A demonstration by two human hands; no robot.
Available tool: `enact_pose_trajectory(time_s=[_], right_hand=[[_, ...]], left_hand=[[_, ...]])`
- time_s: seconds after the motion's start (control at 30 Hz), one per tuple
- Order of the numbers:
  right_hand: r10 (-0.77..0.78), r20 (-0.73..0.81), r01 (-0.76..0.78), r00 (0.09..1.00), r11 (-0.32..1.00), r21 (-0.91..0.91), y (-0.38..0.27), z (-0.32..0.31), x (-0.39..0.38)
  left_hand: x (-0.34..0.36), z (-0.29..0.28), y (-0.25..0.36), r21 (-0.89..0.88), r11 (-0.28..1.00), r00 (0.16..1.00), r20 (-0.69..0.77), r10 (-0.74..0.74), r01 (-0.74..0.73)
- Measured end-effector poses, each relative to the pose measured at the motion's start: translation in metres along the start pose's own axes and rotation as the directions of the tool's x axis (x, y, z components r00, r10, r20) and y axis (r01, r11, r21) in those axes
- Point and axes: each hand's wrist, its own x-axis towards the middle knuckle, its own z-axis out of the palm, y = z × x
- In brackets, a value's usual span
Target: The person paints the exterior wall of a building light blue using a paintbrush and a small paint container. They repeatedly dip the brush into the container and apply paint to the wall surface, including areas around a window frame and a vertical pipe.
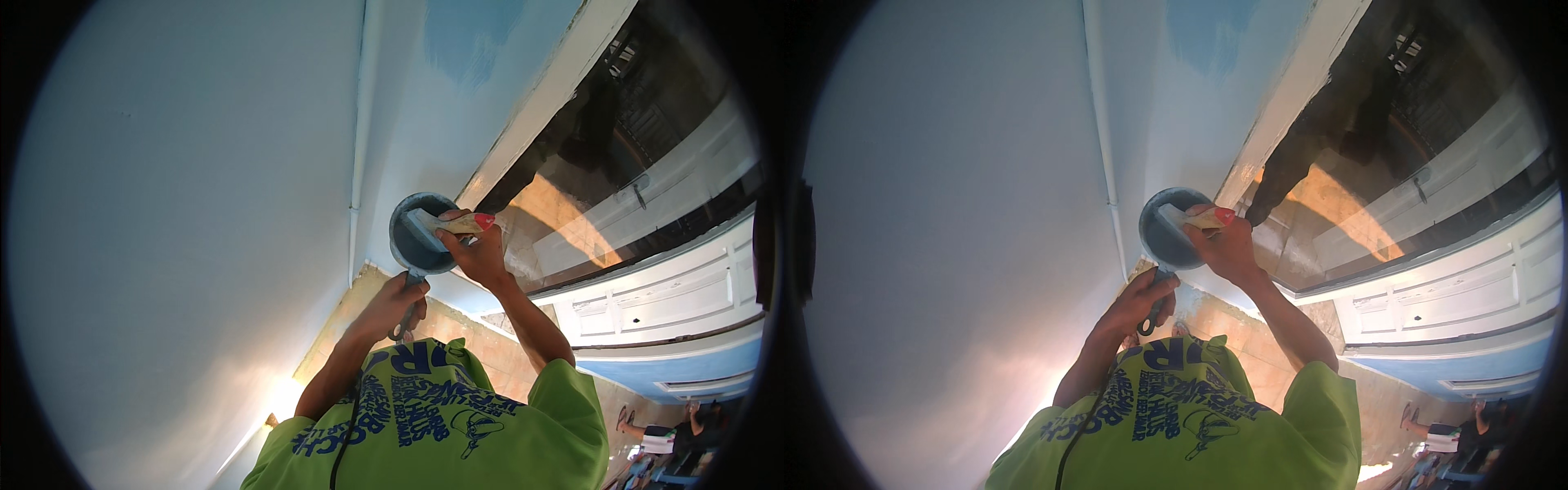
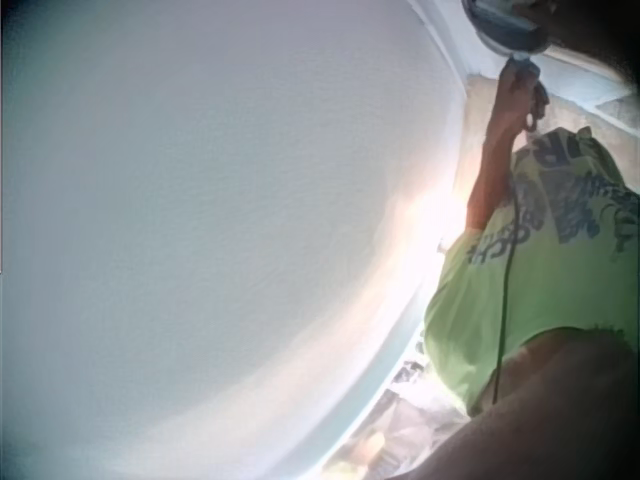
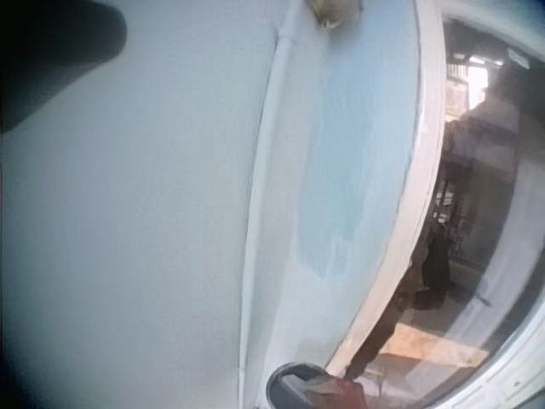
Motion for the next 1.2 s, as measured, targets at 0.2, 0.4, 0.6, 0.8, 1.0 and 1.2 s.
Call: enact_pose_trajectory(time_s=[0.2, 0.4, 0.6, 0.8, 1.0, 1.2], right_hand=[[0.040, -0.308, 0.079, 0.950, 0.927, 0.366, 0.019, -0.008, 0.044], [-0.366, -0.274, 0.353, 0.889, 0.931, -0.099, -0.050, -0.042, 0.159], [-0.764, -0.168, 0.637, 0.623, 0.621, -0.457, -0.132, -0.069, 0.214], [-0.508, 0.061, 0.482, 0.859, 0.765, -0.428, -0.083, -0.038, 0.161], [-0.600, 0.227, 0.595, 0.767, 0.533, -0.601, -0.026, -0.002, 0.165], [-0.833, -0.054, 0.624, 0.550, 0.454, -0.636, -0.109, -0.037, 0.199]], left_hand=[[0.030, -0.006, 0.033, -0.014, 0.987, 0.986, 0.031, 0.161, -0.161], [0.045, -0.002, 0.080, -0.090, 0.975, 0.975, 0.065, 0.211, -0.205], [0.046, -0.012, 0.065, -0.124, 0.973, 0.976, 0.076, 0.204, -0.193], [0.040, -0.024, 0.025, -0.178, 0.976, 0.983, 0.107, 0.149, -0.128], [0.040, -0.041, -0.005, -0.194, 0.978, 0.994, 0.053, 0.094, -0.082], [0.032, -0.045, -0.008, -0.156, 0.984, 0.995, 0.028, 0.093, -0.088]])
